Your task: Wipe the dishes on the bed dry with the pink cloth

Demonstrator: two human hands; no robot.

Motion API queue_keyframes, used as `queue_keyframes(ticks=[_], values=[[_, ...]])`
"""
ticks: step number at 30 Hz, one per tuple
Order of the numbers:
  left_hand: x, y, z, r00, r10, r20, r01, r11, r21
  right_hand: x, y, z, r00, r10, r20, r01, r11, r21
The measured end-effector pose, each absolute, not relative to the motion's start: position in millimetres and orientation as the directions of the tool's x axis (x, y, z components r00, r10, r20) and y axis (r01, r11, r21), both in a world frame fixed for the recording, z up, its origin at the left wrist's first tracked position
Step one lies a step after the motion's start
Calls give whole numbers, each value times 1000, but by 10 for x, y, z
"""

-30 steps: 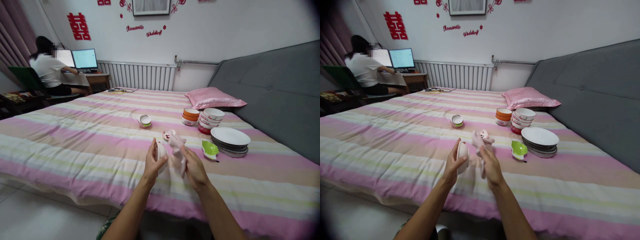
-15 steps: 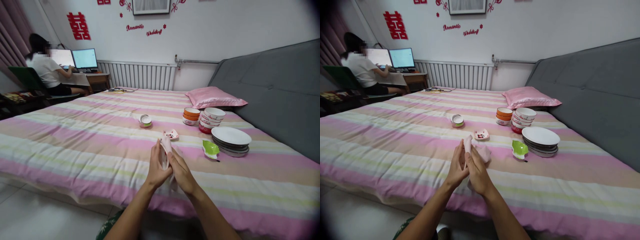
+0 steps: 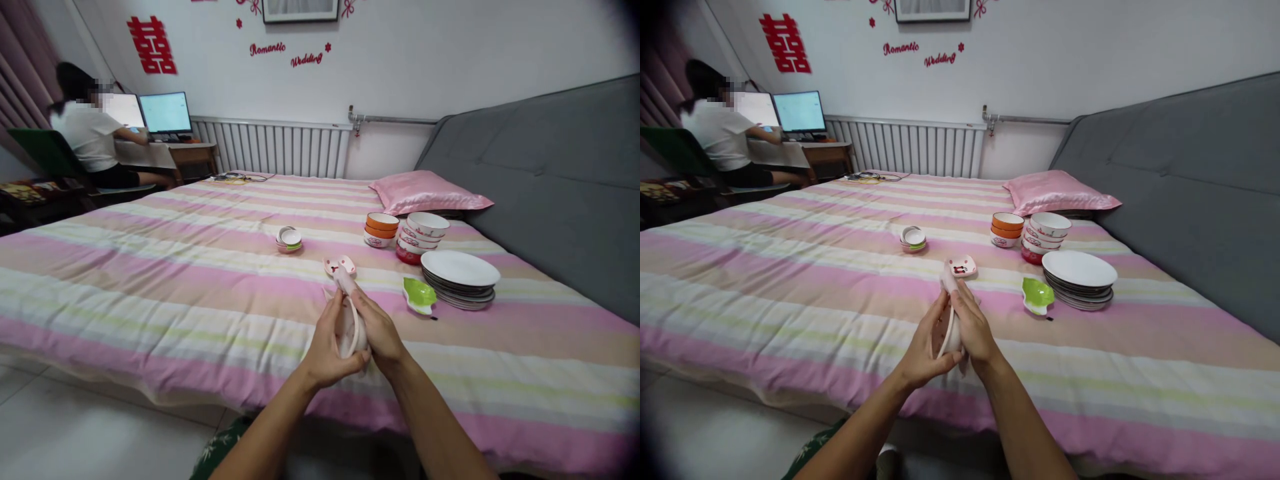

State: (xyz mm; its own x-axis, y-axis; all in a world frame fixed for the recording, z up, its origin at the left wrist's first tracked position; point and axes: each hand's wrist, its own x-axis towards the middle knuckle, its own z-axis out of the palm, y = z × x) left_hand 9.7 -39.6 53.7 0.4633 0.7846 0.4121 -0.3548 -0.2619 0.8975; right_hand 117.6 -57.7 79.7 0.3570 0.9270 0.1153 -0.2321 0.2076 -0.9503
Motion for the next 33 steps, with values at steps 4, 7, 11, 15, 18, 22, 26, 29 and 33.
queue_keyframes(ticks=[4, 7, 11, 15, 18, 22, 26, 29, 33], values=[[62, -415, 649, 586, 676, 447, -356, -281, 891, 1229, -551, 801, 303, 951, 53, -268, 139, -953], [55, -423, 691, 616, 654, 439, -363, -259, 895, 1249, -534, 815, 240, 969, 59, -297, 132, -946], [63, -420, 709, 585, 696, 416, -394, -204, 896, 1225, -547, 837, 267, 960, 87, -302, 169, -938], [40, -389, 740, 515, 751, 413, -373, -237, 897, 1150, -590, 859, 305, 951, 47, -287, 139, -948], [-7, -353, 775, 426, 791, 438, -302, -332, 893, 1089, -613, 877, 267, 962, 59, -262, 131, -956], [-74, -300, 800, 351, 786, 509, -180, -477, 860, 1045, -610, 894, 216, 963, 162, -191, 205, -960], [-113, -268, 792, 370, 759, 535, -150, -520, 841, 1049, -595, 925, 223, 951, 215, -117, 245, -962], [-124, -272, 794, 399, 764, 507, -246, -444, 862, 1068, -595, 965, 249, 954, 166, -176, 213, -961], [-126, -285, 816, 427, 775, 466, -351, -333, 875, 1106, -601, 1018, 321, 942, 93, -333, 205, -920]])
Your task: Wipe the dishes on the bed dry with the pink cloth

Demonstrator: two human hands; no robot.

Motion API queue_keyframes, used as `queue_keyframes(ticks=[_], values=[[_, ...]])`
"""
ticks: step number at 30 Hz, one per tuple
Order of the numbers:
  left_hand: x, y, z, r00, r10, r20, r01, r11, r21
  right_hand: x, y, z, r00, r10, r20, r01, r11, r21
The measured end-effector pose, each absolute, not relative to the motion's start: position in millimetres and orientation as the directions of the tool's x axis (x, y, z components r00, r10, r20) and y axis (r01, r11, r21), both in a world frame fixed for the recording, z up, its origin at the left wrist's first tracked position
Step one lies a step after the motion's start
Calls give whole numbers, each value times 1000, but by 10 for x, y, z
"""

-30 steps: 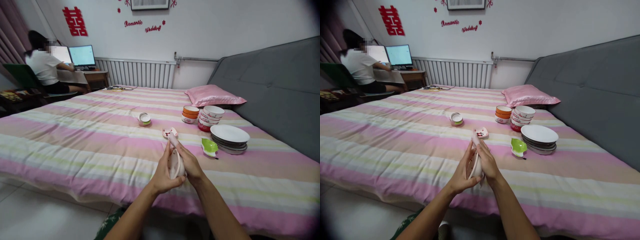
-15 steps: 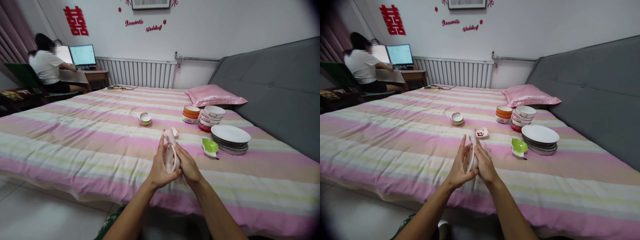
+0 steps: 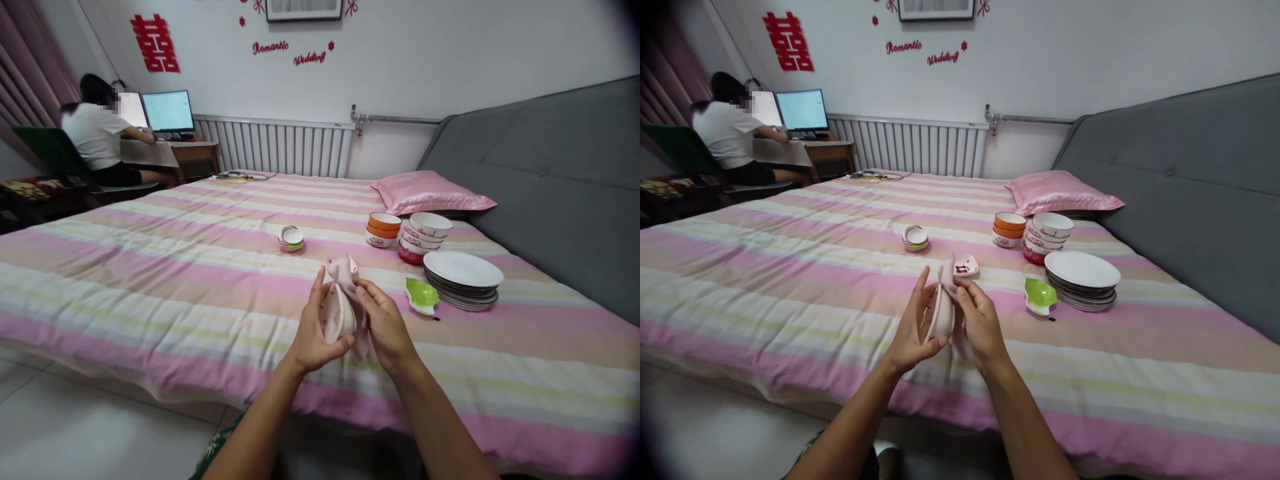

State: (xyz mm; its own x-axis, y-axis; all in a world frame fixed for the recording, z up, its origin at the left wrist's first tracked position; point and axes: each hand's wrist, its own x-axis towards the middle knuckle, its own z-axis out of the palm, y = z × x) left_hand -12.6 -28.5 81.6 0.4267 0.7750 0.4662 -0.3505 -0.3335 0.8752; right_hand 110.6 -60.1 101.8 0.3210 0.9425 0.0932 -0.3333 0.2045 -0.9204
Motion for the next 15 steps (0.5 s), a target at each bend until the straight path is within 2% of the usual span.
queue_keyframes(ticks=[5, 10, 13, 15], values=[[-122, -271, 802, 443, 749, 493, -356, -357, 863, 1180, -625, 1061, 269, 962, 46, -390, 152, -908], [-126, -271, 769, 504, 675, 538, -257, -477, 840, 1222, -650, 1059, 254, 963, 89, -307, 168, -937], [-119, -301, 775, 548, 622, 560, -167, -574, 802, 1244, -629, 1021, 294, 946, 136, -243, 212, -947], [-109, -318, 783, 553, 621, 556, -161, -575, 802, 1276, -603, 990, 340, 930, 136, -225, 221, -949]])
